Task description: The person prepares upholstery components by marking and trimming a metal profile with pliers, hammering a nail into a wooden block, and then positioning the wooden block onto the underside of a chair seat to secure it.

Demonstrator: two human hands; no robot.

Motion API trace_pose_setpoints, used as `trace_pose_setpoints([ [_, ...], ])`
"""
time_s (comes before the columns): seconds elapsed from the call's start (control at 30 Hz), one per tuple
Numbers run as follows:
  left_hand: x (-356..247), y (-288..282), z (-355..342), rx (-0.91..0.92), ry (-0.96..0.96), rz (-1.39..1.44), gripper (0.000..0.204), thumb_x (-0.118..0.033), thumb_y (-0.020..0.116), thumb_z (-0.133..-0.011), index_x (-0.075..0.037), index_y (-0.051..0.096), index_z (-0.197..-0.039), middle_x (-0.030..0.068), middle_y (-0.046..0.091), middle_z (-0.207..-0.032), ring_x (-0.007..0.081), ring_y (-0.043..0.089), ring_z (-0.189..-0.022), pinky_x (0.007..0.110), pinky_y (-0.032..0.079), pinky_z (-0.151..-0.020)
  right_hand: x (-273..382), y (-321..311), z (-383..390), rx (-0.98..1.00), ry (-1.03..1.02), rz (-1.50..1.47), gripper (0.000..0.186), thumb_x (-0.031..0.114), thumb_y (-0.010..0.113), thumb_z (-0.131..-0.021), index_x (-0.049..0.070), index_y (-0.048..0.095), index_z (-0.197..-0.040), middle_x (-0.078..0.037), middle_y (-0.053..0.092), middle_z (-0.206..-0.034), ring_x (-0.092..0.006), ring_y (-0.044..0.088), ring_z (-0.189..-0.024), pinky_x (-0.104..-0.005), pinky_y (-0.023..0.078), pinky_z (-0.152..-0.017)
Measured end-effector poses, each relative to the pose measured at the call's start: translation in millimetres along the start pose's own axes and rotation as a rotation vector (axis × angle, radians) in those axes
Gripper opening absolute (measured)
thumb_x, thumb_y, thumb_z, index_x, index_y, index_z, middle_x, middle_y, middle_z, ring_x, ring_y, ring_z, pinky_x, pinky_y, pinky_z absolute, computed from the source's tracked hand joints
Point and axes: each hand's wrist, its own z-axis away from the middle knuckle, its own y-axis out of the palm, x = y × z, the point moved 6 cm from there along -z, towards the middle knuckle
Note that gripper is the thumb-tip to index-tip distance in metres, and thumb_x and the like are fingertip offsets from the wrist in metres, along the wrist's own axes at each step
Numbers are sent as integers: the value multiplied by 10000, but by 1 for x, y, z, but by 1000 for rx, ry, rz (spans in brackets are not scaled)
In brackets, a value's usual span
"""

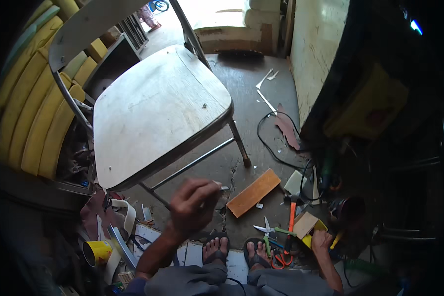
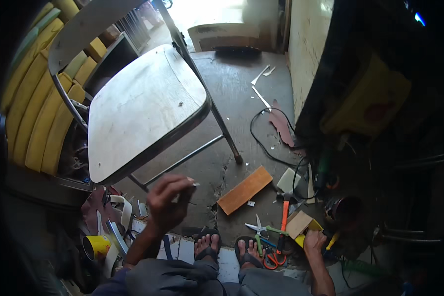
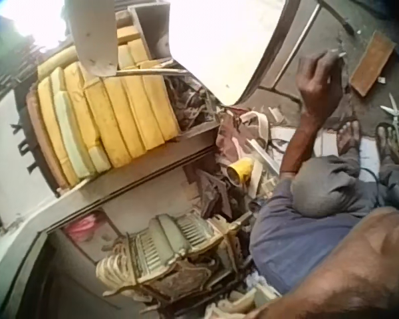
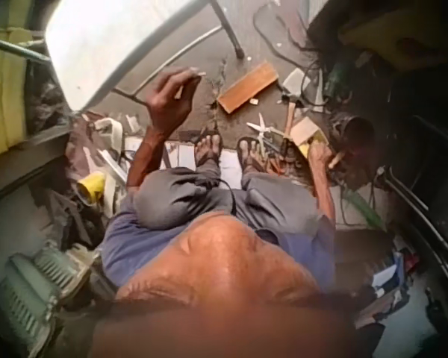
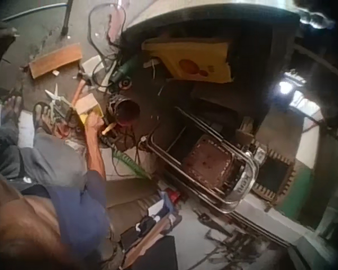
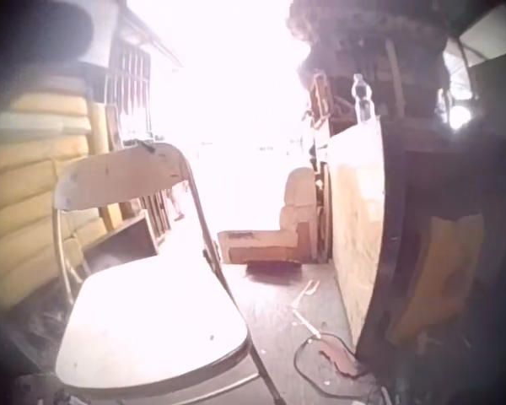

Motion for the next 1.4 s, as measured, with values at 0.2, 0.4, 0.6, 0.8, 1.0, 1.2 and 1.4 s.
trace_pose_setpoints([
  [0.2, 3, -51, -105, -276, 66, -332, 125, -12, 756, -842, -55, 724, -955, 105, 709, -882, 259, 709, -839, 342, 555, -720, -10, 2, -15, 125, -37, -57, 178, 148, 636, -846, 40, 739, -943, -205, 727, -958, -382, 720, -924, -502, 557, -818],
  [0.4, 35, -27, -131, -130, 3, -490, 110, -137, 725, -879, -77, 765, -962, 114, 730, -931, 286, 705, -849, 382, 559, -753, 2, -79, 0, 332, 124, -79, 295, 147, 646, -814, 117, 766, -1081, -213, 724, -1095, -387, 696, -1062, -480, 542, -928],
  [0.6, 42, -25, -122, -137, -128, -372, 107, -114, 719, -876, -52, 754, -956, 134, 735, -965, 301, 725, -884, 388, 566, -806, 74, -184, -37, 191, -266, -1018, 330, 121, 645, -883, 107, 721, -1204, -115, 683, -990, -214, 709, -795, -354, 574, -731],
  [0.8, 16, -27, -99, -139, 150, -468, 125, -58, 724, -850, -90, 740, -970, 91, 720, -983, 276, 695, -1012, 426, 523, -933, 230, -299, -92, 468, -379, -1836, 367, 165, 694, -942, -25, 630, -1250, -111, 700, -1045, -183, 705, -825, -293, 568, -679],
  [1.0, 27, -33, -94, -2, 328, -612, 252, -79, 756, -768, -117, 727, -1015, 85, 705, -1031, 257, 693, -1056, 484, 434, -1049, 349, -350, -126, 672, -486, -2299, 372, 169, 732, -930, 48, 611, -1261, -86, 710, -1075, -166, 699, -900, -334, 561, -757],
  [1.2, 37, -37, -119, 60, 289, -613, 163, -181, 801, -807, -117, 736, -942, 75, 724, -992, 249, 714, -977, 489, 468, -1010, 404, -364, -149, 851, -859, -2794, 360, 174, 574, -1005, 39, 564, -1338, -117, 670, -1255, -245, 648, -1150, -411, 502, -1039],
  [1.4, 99, -52, -137, 81, -209, -69, 140, -85, 748, -880, -42, 762, -1012, 112, 759, -971, 201, 725, -930, 332, 546, -883, 410, -367, -146, 114, -903, -2057, 347, 218, 515, -1021, 28, 560, -1308, -122, 637, -1297, -256, 618, -1197, -409, 479, -1061],
])
